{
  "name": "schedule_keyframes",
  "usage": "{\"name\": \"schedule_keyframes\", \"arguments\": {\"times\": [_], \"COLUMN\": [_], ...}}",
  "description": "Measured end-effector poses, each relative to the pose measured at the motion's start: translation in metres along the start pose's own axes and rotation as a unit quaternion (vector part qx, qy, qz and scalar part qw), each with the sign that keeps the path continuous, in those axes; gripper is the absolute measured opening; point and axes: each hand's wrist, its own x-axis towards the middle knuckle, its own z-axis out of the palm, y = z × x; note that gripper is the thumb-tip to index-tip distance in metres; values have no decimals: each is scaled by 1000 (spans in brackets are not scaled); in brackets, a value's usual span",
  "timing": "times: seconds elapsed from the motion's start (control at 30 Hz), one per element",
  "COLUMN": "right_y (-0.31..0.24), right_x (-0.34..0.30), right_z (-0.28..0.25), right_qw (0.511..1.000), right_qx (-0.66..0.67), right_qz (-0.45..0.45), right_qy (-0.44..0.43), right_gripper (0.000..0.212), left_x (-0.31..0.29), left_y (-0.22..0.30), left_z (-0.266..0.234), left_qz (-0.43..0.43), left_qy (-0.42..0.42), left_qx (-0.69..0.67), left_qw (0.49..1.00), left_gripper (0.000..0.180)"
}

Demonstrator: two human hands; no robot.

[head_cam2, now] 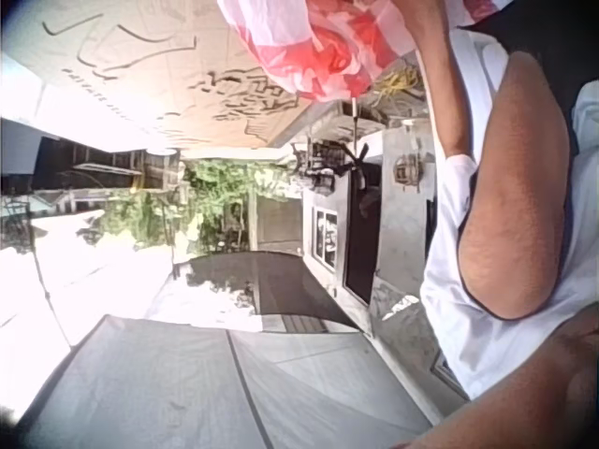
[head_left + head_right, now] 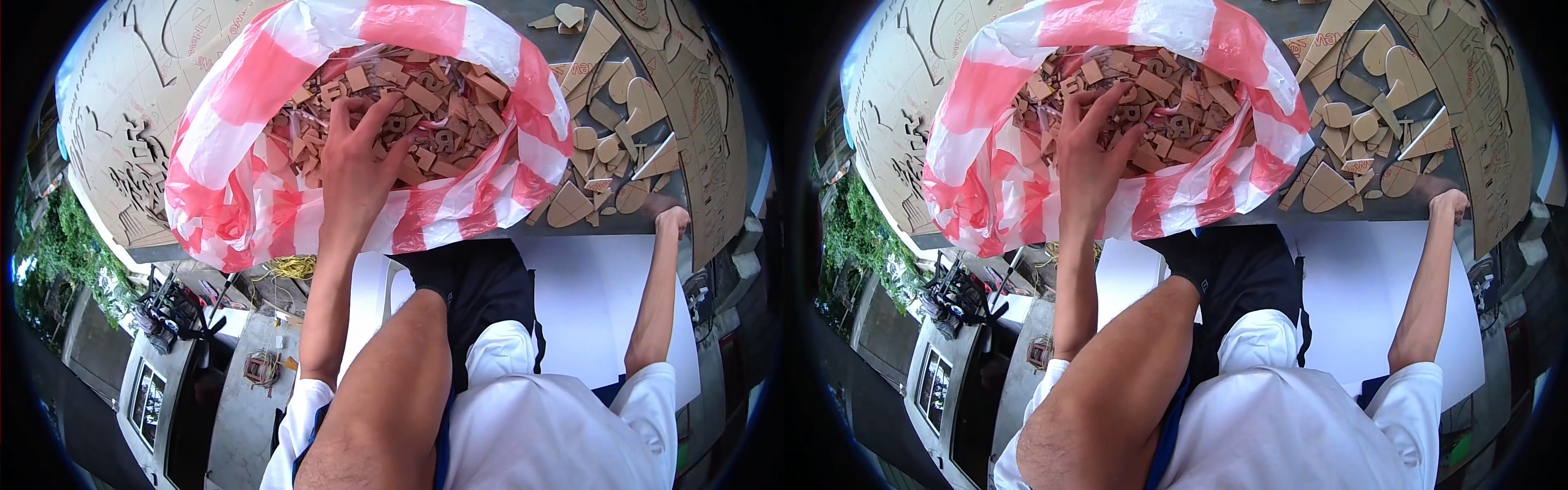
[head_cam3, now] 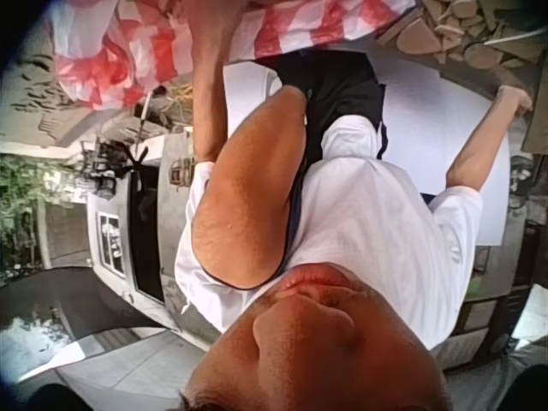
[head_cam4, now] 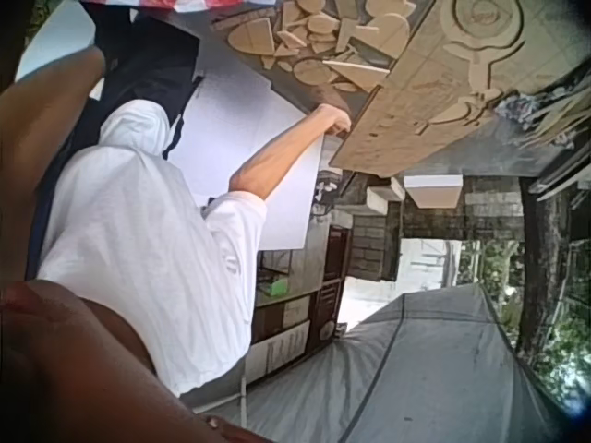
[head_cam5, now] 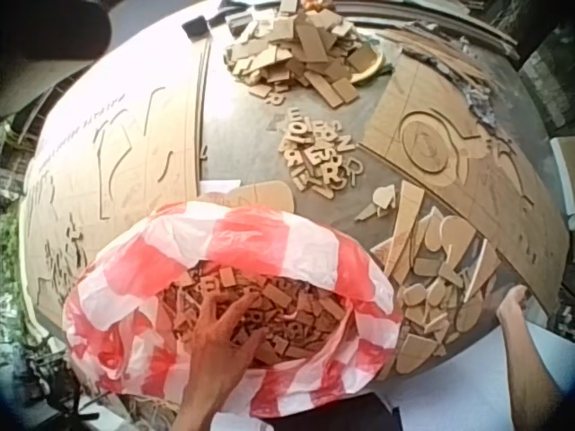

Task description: Sorting and matching laser-cut wooden letters for a sign.

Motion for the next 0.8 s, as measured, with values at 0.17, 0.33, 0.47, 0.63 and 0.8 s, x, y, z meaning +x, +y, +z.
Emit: {"name": "schedule_keyframes", "arguments": {"times": [0.17, 0.33, 0.47, 0.63, 0.8], "right_y": [0, -4, -6, -5, -8], "right_x": [5, 22, 27, 20, 28], "right_z": [-1, 1, -2, -7, -6], "right_qw": [999, 997, 994, 989, 981], "right_qx": [25, 51, 76, 120, 152], "right_qz": [6, 22, 35, 34, 13], "right_qy": [-25, -54, -65, -86, -121], "right_gripper": [53, 54, 54, 55, 56], "left_x": [-13, -23, -24, -21, -19], "left_y": [22, 17, 5, 2, -11], "left_z": [19, 16, -4, -25, -24], "left_qz": [-5, -20, 8, -42, -38], "left_qy": [-36, -119, -192, -232, -107], "left_qx": [33, 58, 106, 117, 102], "left_qw": [999, 991, 975, 965, 988], "left_gripper": [80, 53, 34, 23, 28]}}
